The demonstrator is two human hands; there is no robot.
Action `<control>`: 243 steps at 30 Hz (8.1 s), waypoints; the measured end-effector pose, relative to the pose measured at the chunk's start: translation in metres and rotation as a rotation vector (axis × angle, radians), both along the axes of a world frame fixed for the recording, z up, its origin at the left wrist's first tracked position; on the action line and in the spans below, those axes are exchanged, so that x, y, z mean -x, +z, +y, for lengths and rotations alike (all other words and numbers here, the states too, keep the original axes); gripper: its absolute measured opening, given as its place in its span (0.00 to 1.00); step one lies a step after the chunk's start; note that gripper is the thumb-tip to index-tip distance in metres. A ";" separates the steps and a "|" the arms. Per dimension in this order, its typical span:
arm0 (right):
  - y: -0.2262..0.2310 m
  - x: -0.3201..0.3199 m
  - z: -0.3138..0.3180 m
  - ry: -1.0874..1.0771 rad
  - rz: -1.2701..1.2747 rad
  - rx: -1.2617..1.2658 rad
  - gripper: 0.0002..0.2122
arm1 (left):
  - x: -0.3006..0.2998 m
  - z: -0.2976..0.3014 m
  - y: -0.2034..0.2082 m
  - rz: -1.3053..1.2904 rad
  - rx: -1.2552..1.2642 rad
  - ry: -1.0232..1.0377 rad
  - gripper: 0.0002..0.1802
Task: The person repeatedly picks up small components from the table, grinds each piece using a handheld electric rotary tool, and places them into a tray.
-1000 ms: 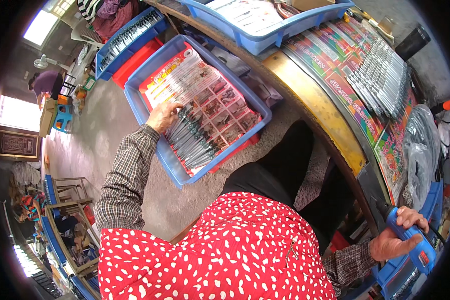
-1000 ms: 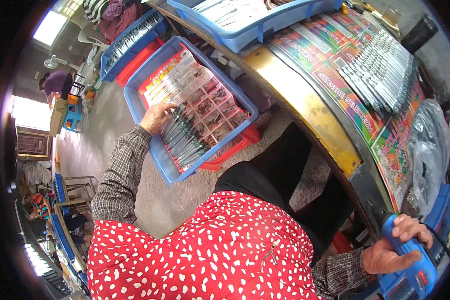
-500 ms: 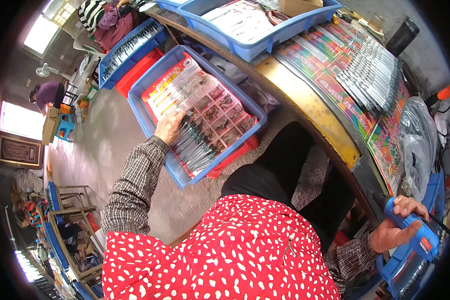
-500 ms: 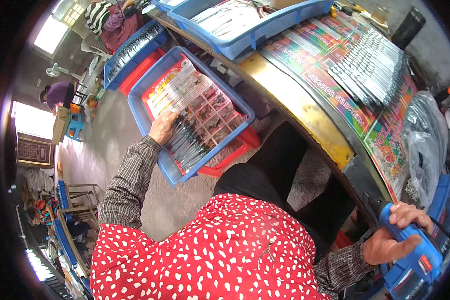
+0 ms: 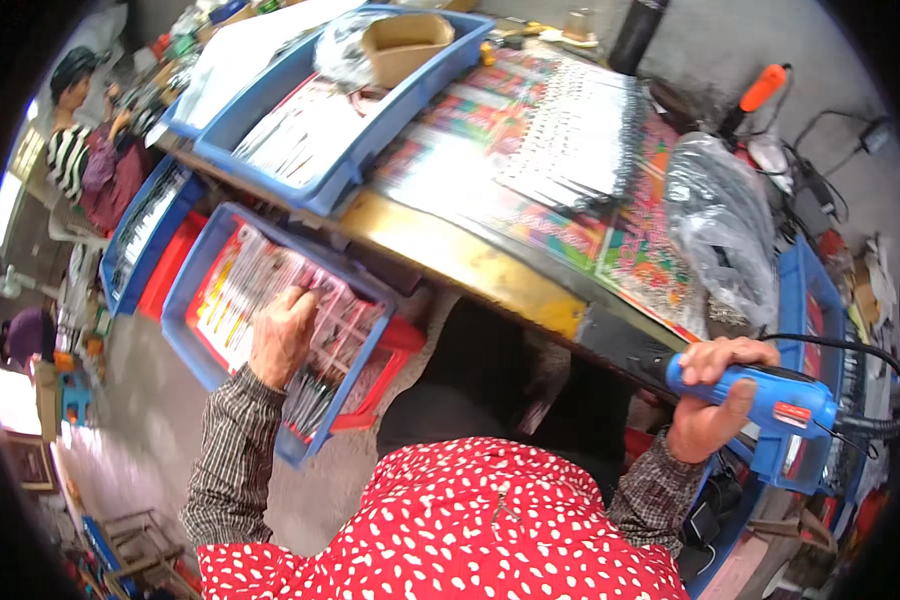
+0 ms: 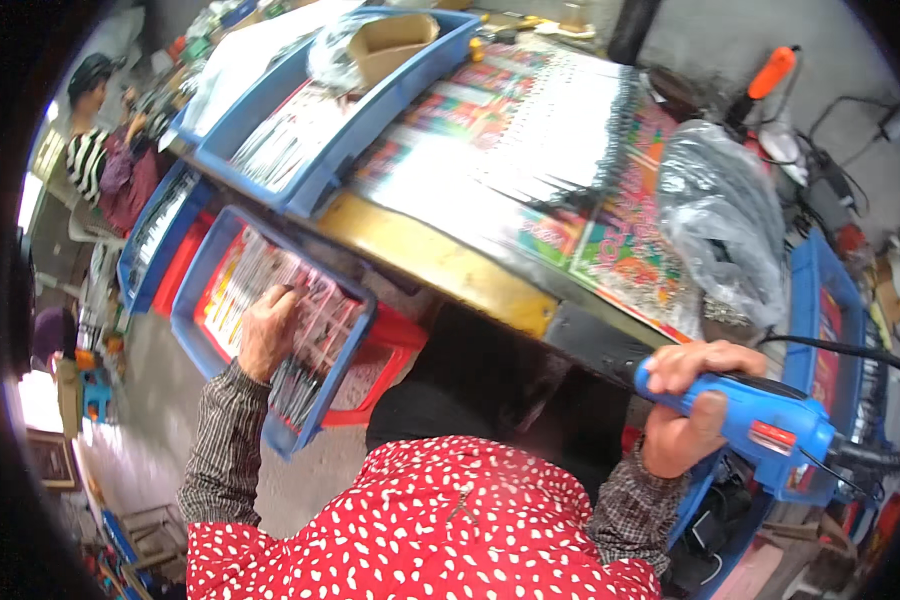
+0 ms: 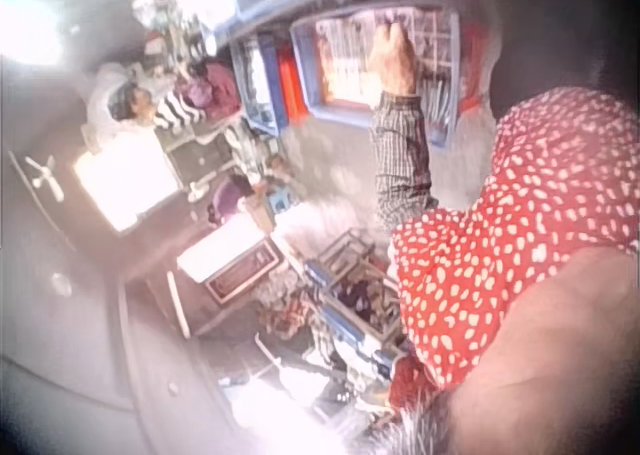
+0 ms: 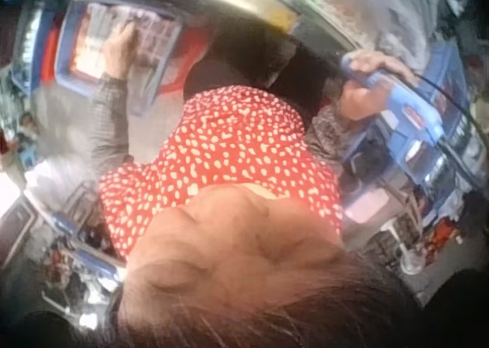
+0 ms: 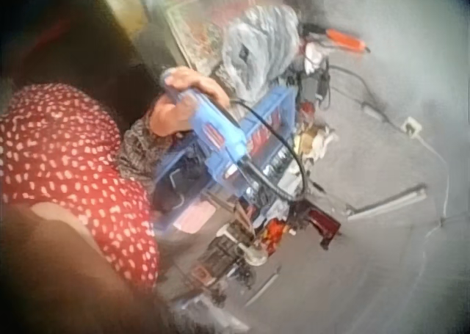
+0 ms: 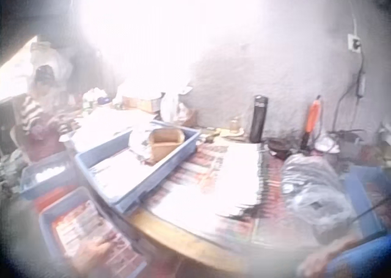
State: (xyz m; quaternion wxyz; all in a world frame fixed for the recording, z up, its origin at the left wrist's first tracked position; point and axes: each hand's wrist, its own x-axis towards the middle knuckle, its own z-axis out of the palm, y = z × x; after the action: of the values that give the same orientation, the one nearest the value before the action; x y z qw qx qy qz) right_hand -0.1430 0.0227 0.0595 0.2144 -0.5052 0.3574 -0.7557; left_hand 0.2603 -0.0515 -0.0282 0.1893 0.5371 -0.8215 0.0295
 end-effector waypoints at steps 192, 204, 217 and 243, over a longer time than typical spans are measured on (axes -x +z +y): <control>0.009 0.031 -0.020 0.179 -0.280 0.157 0.23 | 0.275 -0.022 0.032 0.492 0.253 -0.841 0.21; 0.010 0.038 -0.016 0.130 -0.259 0.139 0.23 | 0.278 -0.025 0.029 0.489 0.312 -0.880 0.19; -0.002 0.050 -0.019 -0.010 -0.202 0.092 0.21 | 0.277 -0.025 0.025 0.429 0.293 -0.889 0.17; -0.006 0.051 -0.025 -0.056 -0.189 0.087 0.20 | 0.279 -0.024 0.029 0.401 0.304 -0.849 0.15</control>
State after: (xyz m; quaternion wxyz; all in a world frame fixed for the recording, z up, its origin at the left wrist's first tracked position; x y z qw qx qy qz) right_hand -0.1937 -0.0024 0.0531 0.2038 -0.4303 0.3162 -0.8206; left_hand -0.0185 -0.0757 0.0008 0.4151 0.1165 -0.9016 -0.0348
